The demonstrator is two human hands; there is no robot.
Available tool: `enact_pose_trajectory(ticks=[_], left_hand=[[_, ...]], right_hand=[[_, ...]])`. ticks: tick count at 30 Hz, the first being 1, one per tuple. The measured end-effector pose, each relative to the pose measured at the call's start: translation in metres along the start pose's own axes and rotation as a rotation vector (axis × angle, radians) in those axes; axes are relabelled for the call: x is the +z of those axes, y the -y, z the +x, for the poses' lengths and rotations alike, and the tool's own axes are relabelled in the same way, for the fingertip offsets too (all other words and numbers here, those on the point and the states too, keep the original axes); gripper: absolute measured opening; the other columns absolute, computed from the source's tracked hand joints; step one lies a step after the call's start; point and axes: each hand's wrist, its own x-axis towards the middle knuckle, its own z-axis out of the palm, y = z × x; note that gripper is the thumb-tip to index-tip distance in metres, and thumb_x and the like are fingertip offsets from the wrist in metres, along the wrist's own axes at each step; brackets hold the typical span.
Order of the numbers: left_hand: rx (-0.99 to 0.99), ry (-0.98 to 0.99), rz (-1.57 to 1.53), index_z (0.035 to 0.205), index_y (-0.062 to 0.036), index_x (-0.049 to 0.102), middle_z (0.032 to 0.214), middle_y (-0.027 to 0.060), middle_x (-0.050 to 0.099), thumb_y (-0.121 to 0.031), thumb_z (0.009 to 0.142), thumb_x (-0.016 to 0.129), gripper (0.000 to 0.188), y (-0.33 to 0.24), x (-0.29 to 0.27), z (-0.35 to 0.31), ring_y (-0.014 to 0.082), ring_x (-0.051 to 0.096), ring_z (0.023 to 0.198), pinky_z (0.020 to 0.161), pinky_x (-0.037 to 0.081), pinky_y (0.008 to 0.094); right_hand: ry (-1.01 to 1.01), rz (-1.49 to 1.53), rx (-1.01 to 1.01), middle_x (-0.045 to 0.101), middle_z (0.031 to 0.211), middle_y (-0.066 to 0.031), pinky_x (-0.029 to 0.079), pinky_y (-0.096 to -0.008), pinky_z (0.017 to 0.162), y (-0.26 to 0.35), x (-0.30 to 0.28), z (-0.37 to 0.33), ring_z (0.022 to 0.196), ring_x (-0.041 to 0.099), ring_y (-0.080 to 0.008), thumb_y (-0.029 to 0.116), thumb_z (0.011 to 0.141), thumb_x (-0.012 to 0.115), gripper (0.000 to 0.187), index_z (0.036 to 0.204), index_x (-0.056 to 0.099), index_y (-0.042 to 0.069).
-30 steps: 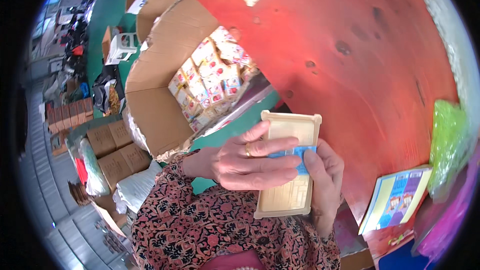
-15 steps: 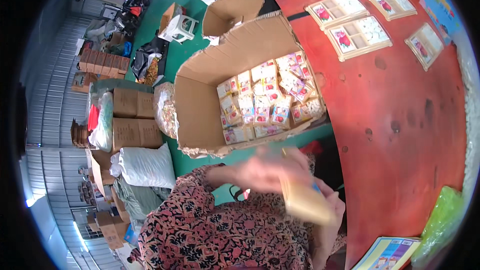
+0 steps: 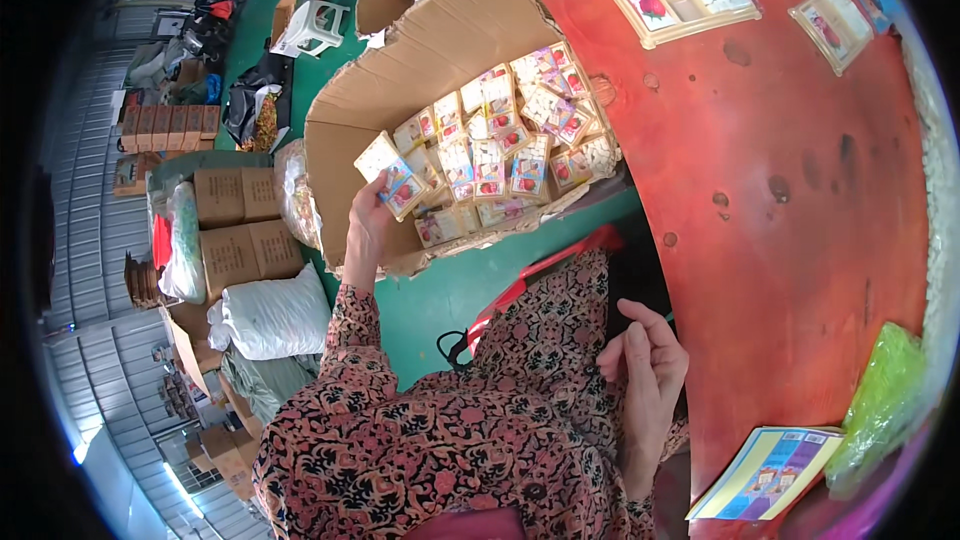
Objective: Applying labels to small plastic trays containing marshmallows.
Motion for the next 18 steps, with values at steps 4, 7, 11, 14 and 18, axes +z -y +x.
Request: enact_pose_trajectory(ticks=[4,7,11,14,18], left_hand=[[-0.060,0.039,-0.011,0.112,0.0066,0.049,0.109,0.0187,0.059,-0.004,0.093,0.050,0.022,-0.003,-0.039,0.022,0.0327,0.061,0.095,0.082,0.053,0.0524],[-0.181,-0.037,-0.002,0.111,0.0055,0.050,0.109,0.0186,0.059,-0.004,0.092,0.052,0.021,-0.010,-0.049,0.049,0.0329,0.062,0.095,0.082,0.053,0.0531],[-0.148,-0.100,0.014,0.110,0.0060,0.051,0.104,0.0180,0.060,-0.003,0.091,0.053,0.021,-0.022,-0.051,0.094,0.0321,0.061,0.094,0.083,0.053,0.0522],[-0.075,-0.157,0.053,0.103,0.0039,0.055,0.093,0.0149,0.060,-0.002,0.088,0.055,0.015,-0.022,-0.050,0.116,0.0291,0.060,0.078,0.073,0.055,0.0483],[-0.007,-0.599,0.665,0.095,0.0026,0.056,0.078,0.0122,0.057,-0.006,0.076,0.062,0.022,0.012,-0.062,0.129,0.0270,0.057,0.062,0.048,0.046,0.0460]], right_hand=[[0.001,-0.016,0.010,0.058,0.064,0.0007,0.036,-0.0168,0.049,-0.002,0.000,0.003,0.053,0.049,-0.0032,0.019,0.095,0.053,0.029,0.114,0.056,-0.002],[-0.013,-0.014,0.021,0.058,0.065,0.0005,0.036,-0.0167,0.049,-0.003,0.000,0.004,0.054,0.049,-0.0034,0.020,0.095,0.054,0.030,0.115,0.056,-0.001],[-0.018,-0.023,0.010,0.058,0.065,0.0001,0.037,-0.0171,0.050,-0.003,0.000,0.005,0.055,0.049,-0.0038,0.021,0.094,0.054,0.030,0.115,0.056,-0.002],[-0.028,-0.030,0.013,0.058,0.066,-0.0001,0.037,-0.0175,0.051,-0.005,0.000,0.005,0.056,0.049,-0.0041,0.021,0.095,0.054,0.031,0.115,0.056,-0.002],[-0.030,-0.042,0.000,0.058,0.067,-0.0001,0.037,-0.0177,0.052,-0.006,0.000,0.006,0.057,0.049,-0.0040,0.020,0.095,0.053,0.031,0.116,0.056,-0.002]])
